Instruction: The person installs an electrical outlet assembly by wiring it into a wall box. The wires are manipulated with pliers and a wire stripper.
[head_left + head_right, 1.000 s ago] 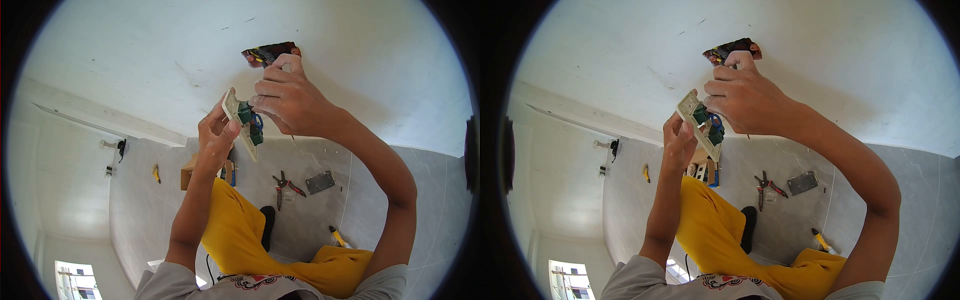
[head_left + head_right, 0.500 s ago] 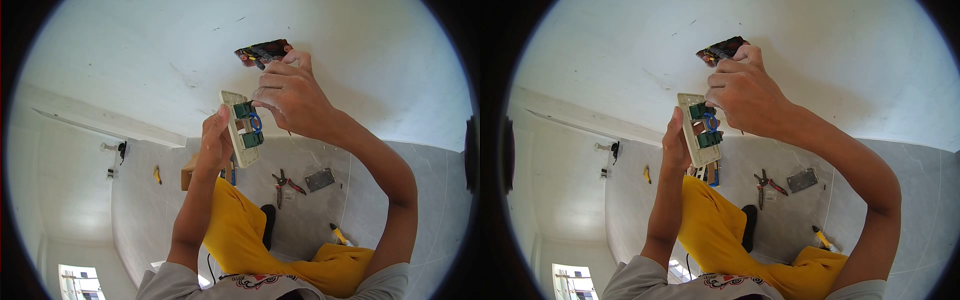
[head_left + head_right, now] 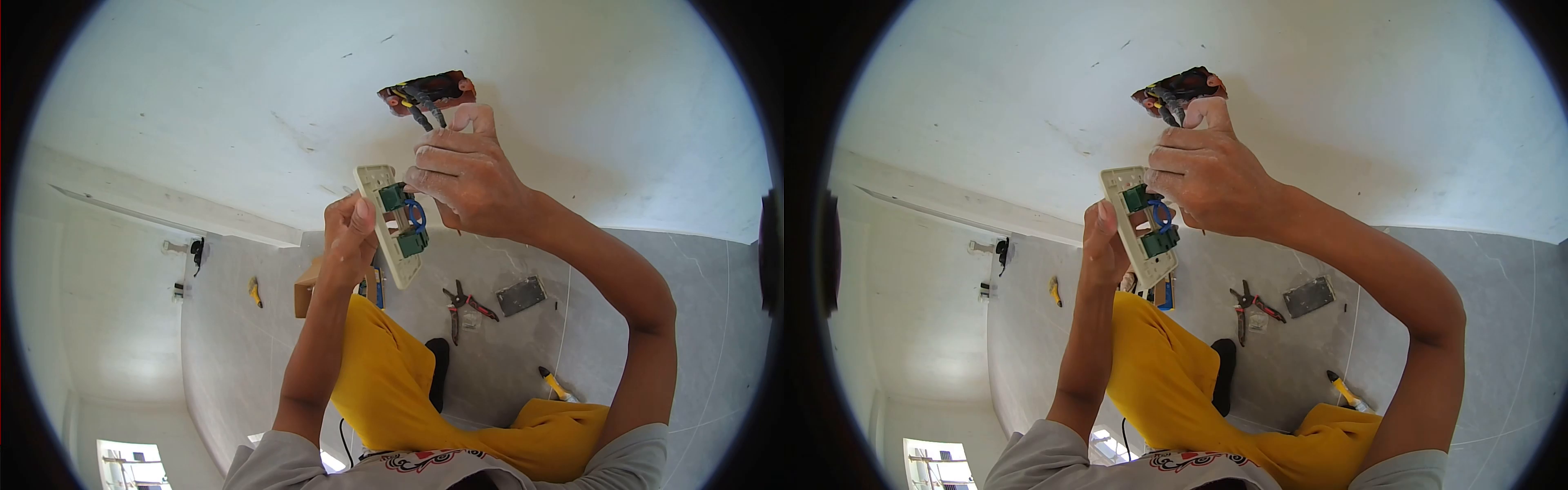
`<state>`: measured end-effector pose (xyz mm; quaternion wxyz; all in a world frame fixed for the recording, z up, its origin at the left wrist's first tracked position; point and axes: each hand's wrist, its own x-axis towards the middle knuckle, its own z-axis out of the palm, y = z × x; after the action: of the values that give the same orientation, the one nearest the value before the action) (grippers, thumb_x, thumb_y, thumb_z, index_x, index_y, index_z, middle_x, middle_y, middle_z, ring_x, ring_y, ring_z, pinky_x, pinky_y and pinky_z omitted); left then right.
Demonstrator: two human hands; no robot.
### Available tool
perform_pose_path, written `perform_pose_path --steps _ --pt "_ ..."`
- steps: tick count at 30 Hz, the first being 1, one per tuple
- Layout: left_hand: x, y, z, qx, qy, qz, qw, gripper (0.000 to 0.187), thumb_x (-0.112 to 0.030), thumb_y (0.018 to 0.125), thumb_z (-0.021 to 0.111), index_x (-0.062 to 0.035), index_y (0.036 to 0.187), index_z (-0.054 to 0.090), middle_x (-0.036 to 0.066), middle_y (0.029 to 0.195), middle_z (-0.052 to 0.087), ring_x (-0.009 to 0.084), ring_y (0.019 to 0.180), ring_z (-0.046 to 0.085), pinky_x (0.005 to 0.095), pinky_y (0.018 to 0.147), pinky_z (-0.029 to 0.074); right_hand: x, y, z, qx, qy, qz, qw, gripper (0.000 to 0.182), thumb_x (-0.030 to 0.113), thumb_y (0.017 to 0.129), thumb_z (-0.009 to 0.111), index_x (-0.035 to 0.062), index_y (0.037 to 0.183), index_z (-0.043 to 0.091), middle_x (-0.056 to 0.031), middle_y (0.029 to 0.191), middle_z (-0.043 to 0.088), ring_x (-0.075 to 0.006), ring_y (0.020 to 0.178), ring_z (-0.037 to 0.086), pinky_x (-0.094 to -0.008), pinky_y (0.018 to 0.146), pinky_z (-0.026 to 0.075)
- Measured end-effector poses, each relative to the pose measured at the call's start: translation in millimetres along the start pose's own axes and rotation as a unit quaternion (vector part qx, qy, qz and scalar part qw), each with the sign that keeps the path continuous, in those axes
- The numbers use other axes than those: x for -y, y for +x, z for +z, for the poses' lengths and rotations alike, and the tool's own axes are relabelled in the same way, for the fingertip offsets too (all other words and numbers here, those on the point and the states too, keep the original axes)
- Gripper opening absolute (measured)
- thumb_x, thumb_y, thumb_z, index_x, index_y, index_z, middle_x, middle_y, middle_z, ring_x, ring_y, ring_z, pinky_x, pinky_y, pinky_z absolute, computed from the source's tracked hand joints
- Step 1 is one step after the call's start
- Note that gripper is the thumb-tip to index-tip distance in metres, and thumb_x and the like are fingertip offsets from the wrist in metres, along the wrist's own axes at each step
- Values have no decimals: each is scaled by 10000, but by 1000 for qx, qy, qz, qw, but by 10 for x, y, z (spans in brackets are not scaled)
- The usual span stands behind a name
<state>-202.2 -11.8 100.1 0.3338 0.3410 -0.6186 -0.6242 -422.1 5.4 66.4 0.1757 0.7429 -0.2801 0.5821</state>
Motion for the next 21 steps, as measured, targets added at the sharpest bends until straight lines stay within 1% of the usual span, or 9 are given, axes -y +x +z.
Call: perform_pose_path --steps 4,6,8,9,12,15,16,18,21 --pt "-10 16 -42 35 -41 -54 997 983 -564 793 754 112 1407 390 177 1226 593 258 1118 621 435 960 531 -5 20 26 4 1 -17 1000 168 -27 656 733 77 786 708 -43 823 664 -190 816 638 -424 876 330" --pt "10 30 70 -15 89 132 987 842 -448 810 789 134 1333 477 184 1118 649 231 1043 643 375 954 522 -5 43 9 6 4 -18 1000 136 -2 682 744 77 785 704 -39 819 658 -190 810 632 -422 878 329" --pt "-2 72 120 -30 106 161 981 873 -454 794 800 128 1352 465 184 1122 647 230 1056 637 374 953 519 -49 106 -91 109 38 18 993 82 69 753 755 69 823 713 -32 806 650 -192 849 618 -411 889 324" --pt "-14 86 116 -48 125 190 973 906 -460 777 811 122 1372 453 184 1127 644 230 1070 631 373 952 517 -77 137 -142 108 40 18 993 82 69 753 755 69 823 713 -32 806 650 -192 849 618 -411 889 324" --pt "-19 94 69 -48 104 156 981 914 -473 794 788 110 1401 432 185 1168 626 231 1107 610 373 956 507 -115 237 -268 154 42 26 987 76 127 801 747 58 824 724 -30 797 638 -192 890 595 -404 903 315" --pt "-3 99 5 -13 110 131 985 841 -463 840 738 103 1389 446 181 1182 614 241 1094 616 377 938 518 -91 283 -330 223 59 102 968 68 120 808 737 54 824 740 -32 807 623 -193 897 569 -395 918 309" --pt "-7 71 -3 -10 108 122 987 841 -463 840 738 103 1389 446 181 1182 614 241 1094 616 377 938 518 -100 285 -317 221 55 90 969 77 135 818 727 63 828 754 -44 798 622 -226 866 561 -409 908 315" --pt "-32 41 7 -9 10 -35 999 864 -509 850 675 75 1419 389 168 1235 570 265 1114 604 451 949 519 -122 267 -302 223 50 79 970 92 149 827 718 72 832 768 -56 789 621 -260 836 553 -423 898 322" --pt "-27 56 36 11 7 13 1000 835 -499 867 643 66 1420 377 171 1256 557 281 1133 595 451 946 522 -152 289 -279 225 27 29 974 99 162 822 724 78 846 769 -50 791 619 -272 845 537 -419 910 331"
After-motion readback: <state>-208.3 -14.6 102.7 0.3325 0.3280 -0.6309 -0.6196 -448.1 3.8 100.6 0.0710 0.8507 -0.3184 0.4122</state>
